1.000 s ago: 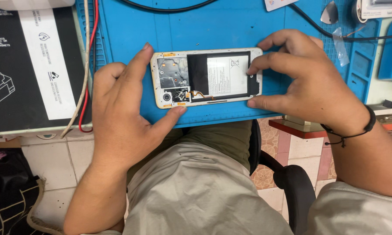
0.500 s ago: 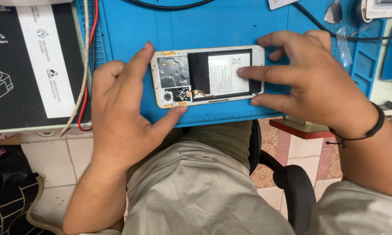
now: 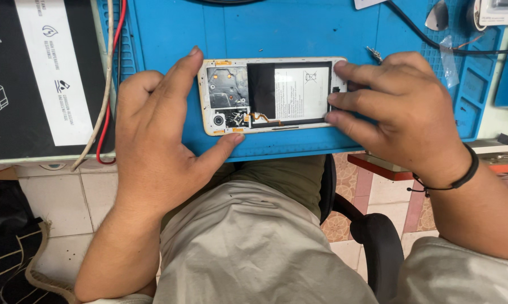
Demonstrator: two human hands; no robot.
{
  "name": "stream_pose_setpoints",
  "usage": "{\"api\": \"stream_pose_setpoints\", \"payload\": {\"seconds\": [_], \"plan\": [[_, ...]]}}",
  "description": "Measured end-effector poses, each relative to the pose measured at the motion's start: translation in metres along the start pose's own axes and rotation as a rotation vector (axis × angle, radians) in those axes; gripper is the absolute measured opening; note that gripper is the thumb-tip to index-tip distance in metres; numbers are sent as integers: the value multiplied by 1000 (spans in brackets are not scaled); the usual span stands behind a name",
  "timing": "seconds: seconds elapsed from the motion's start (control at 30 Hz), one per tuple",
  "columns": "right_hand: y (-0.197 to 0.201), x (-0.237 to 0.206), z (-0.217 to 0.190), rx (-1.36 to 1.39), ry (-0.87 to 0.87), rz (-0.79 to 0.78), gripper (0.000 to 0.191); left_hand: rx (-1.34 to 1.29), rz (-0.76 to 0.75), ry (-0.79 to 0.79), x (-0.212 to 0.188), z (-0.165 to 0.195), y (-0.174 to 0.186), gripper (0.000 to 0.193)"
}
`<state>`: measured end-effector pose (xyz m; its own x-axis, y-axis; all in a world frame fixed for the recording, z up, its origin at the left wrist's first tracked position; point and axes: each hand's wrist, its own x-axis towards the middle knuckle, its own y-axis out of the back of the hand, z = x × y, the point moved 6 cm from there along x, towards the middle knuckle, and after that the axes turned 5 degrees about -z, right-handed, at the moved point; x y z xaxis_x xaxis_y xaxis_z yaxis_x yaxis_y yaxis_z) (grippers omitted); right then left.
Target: The person pries around the edge of a smartphone with a metal pry tool to separate the cracked screen, lifts the display off the body, and holds the phone while using a blue electric screwdriver on its internal screws. They then power the phone on and handle the opened device on the repair mat.
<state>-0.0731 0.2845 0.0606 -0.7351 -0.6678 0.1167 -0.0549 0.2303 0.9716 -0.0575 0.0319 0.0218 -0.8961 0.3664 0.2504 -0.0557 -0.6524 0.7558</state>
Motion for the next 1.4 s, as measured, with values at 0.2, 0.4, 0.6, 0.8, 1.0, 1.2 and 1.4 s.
{"api": "stream_pose_setpoints", "payload": {"seconds": [0.2, 0.4, 0.6, 0.8, 1.0, 1.2, 1.4], "plan": [[-7, -5, 9, 143, -177, 22, 18, 14, -1, 6, -1, 0, -1, 90], [2, 3, 1, 116, -116, -73, 55, 21, 1, 0, -2, 2, -2, 91], [-1, 27, -6, 108, 18, -130, 92, 5, 8, 1, -1, 6, 2, 91], [1, 32, -6, 111, -2, -138, 90, -17, -5, -23, 7, 21, 16, 88], [15, 34, -12, 100, -118, -245, 91, 40, -14, -240, 17, 56, 12, 63], [29, 24, 19, 453, -415, -430, 57, -3, 26, -307, 37, 70, 10, 36], [43, 13, 29, 955, -436, 71, 35, -1055, -41, 38, 65, 45, 9, 27]]}}
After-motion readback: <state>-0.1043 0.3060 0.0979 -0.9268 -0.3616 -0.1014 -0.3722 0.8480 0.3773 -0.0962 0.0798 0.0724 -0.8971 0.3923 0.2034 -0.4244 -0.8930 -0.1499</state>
